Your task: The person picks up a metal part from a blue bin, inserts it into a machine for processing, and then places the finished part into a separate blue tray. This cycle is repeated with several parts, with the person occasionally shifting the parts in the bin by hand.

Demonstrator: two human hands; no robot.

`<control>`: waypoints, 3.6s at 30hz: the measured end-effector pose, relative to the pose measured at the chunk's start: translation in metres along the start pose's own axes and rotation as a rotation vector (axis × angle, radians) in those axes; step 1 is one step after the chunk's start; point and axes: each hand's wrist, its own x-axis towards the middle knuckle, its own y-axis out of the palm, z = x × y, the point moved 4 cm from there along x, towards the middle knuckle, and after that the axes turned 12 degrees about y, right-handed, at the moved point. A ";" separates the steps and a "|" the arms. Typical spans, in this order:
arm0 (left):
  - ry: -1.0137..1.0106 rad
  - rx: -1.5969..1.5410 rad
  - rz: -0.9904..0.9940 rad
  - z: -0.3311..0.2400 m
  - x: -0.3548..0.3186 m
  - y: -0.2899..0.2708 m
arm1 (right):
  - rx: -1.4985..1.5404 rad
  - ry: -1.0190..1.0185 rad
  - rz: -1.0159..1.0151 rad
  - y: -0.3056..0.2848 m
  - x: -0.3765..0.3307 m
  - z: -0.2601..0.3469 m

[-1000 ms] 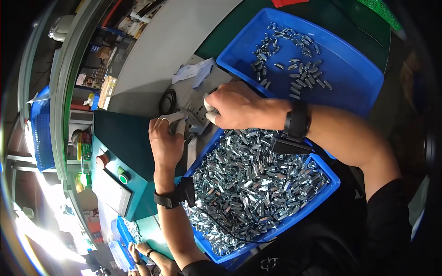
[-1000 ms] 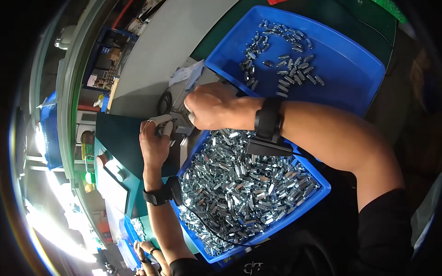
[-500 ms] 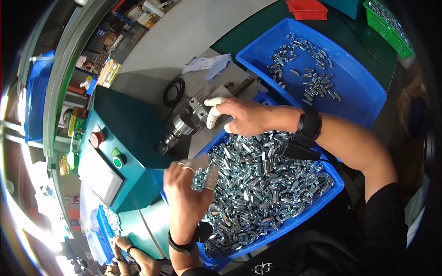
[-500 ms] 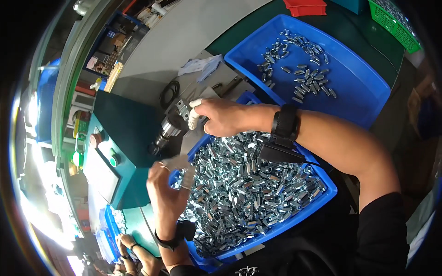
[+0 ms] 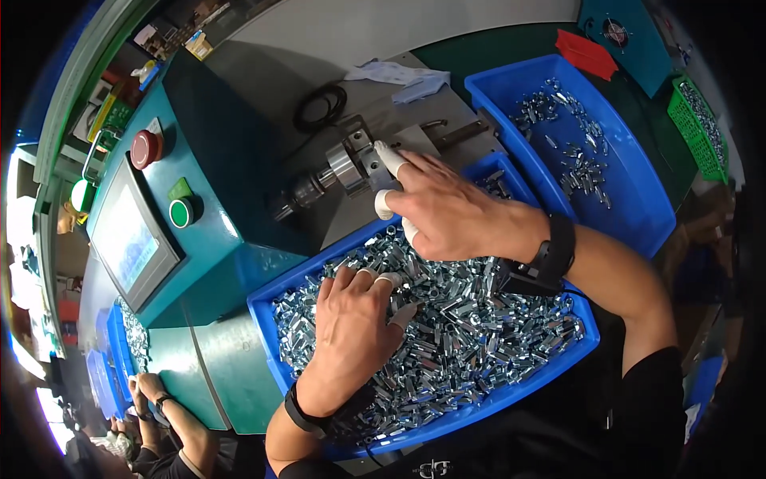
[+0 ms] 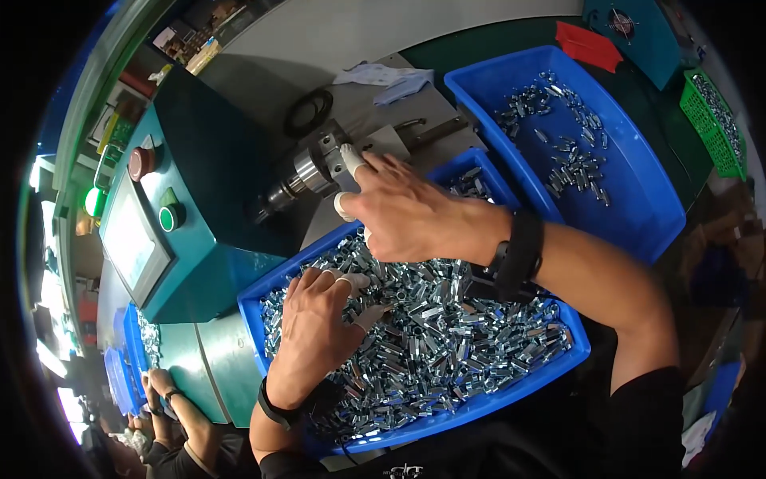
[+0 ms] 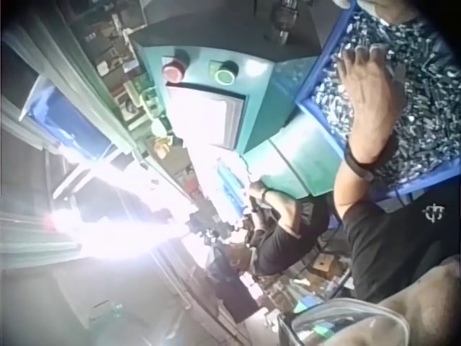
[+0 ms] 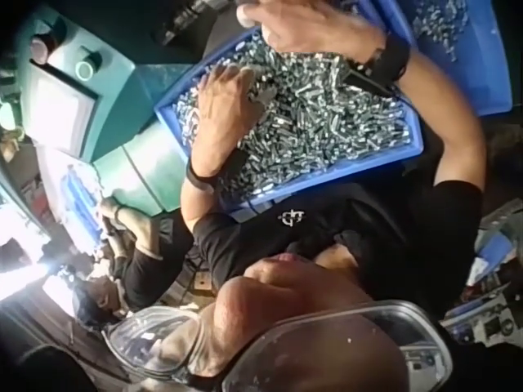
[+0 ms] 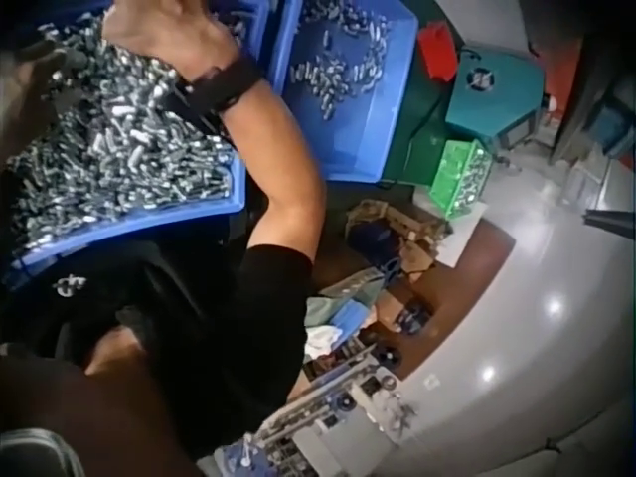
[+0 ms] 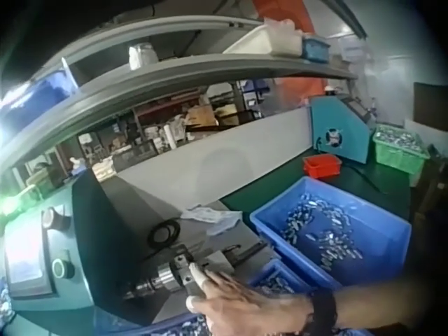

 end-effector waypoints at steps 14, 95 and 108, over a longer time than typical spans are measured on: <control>-0.038 0.034 0.015 0.003 0.000 0.004 | 0.086 0.019 -0.220 0.001 -0.001 -0.021; 0.133 0.318 -0.418 0.046 0.117 -0.045 | 0.495 0.320 -0.483 -0.022 -0.021 -0.069; 0.214 0.422 -0.517 -0.006 0.065 -0.043 | 0.534 0.152 -0.338 -0.017 -0.018 -0.066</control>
